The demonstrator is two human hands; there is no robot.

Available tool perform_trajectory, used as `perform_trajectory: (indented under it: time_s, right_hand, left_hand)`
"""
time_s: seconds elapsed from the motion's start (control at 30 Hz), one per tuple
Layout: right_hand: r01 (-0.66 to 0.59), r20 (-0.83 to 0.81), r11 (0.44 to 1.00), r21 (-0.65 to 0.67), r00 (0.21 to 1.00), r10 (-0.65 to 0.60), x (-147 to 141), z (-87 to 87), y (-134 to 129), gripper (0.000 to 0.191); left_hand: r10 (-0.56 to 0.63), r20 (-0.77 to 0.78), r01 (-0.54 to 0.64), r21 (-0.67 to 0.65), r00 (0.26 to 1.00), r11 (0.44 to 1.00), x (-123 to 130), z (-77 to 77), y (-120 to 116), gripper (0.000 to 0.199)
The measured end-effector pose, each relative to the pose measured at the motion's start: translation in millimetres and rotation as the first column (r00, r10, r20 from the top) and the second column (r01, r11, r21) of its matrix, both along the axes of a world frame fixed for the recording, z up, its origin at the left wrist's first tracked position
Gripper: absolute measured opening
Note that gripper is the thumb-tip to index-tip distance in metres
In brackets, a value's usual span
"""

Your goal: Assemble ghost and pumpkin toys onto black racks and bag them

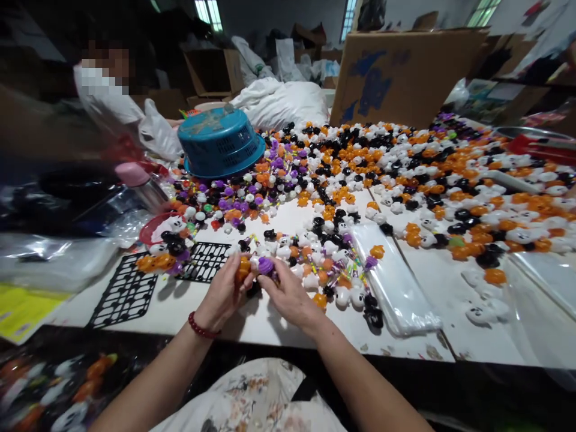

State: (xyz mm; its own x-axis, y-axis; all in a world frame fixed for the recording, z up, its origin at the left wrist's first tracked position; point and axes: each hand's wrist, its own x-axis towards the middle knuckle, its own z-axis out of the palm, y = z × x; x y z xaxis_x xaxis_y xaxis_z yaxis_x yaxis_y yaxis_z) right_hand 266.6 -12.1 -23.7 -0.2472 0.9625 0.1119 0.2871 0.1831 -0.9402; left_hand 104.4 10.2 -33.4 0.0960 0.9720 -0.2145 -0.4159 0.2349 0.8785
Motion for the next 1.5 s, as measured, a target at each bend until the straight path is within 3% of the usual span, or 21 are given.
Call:
perform_trajectory:
  time_s: [0.1,0.2,0.33,0.47,0.6,0.77,0.97,1.2,1.5]
  right_hand:
    - [-0.031,0.057,0.998,0.049,0.998,0.029,5.1,0.6,-22.7,0.027]
    - [-0.047,0.083,0.997,0.067,0.996,0.042,3.3,-2.8,-43.4,0.027]
    - [-0.033,0.099,0.994,0.105,0.995,0.023,-4.4,-11.0,-65.1,0.029]
    - [-0.012,0.123,0.984,0.175,0.992,-0.010,-5.1,-19.9,-75.8,0.033]
    - [0.043,0.098,0.984,0.174,0.993,-0.061,1.6,-21.9,-79.2,0.035]
    - [0.019,0.031,0.988,0.151,0.999,-0.024,3.8,-14.2,-82.9,0.026]
    - [-0.046,0.097,0.981,0.190,0.995,0.028,4.9,-6.2,-86.6,0.025]
    - [-0.154,0.127,0.984,0.087,0.982,0.142,4.1,1.6,-89.3,0.020]
    - [-0.166,0.095,0.986,-0.016,0.981,0.167,-14.2,-4.3,-94.8,0.017]
  left_hand:
    - [-0.038,0.145,0.054,-0.109,0.989,0.993,-9.1,0.8,-16.9,0.038]
    - [0.001,0.222,0.035,-0.158,0.975,0.987,-15.6,-2.8,-33.1,0.027]
    - [0.091,0.173,-0.061,-0.169,0.981,0.984,-20.2,-9.5,-53.2,0.023]
    - [-0.028,0.116,0.041,-0.108,0.993,0.993,-24.7,-11.6,-71.7,0.034]
    - [-0.172,0.017,0.173,-0.059,0.985,0.983,-28.6,-13.0,-86.9,0.038]
    - [-0.190,-0.114,0.184,-0.060,0.975,0.981,-27.7,-15.9,-96.9,0.040]
    - [-0.207,-0.256,0.201,-0.052,0.944,0.978,-27.0,-14.5,-99.9,0.044]
    - [-0.183,-0.532,0.273,0.094,0.827,0.957,-31.1,-15.4,-99.9,0.046]
    - [-0.216,-0.698,0.336,0.038,0.682,0.941,-36.2,-20.6,-99.9,0.049]
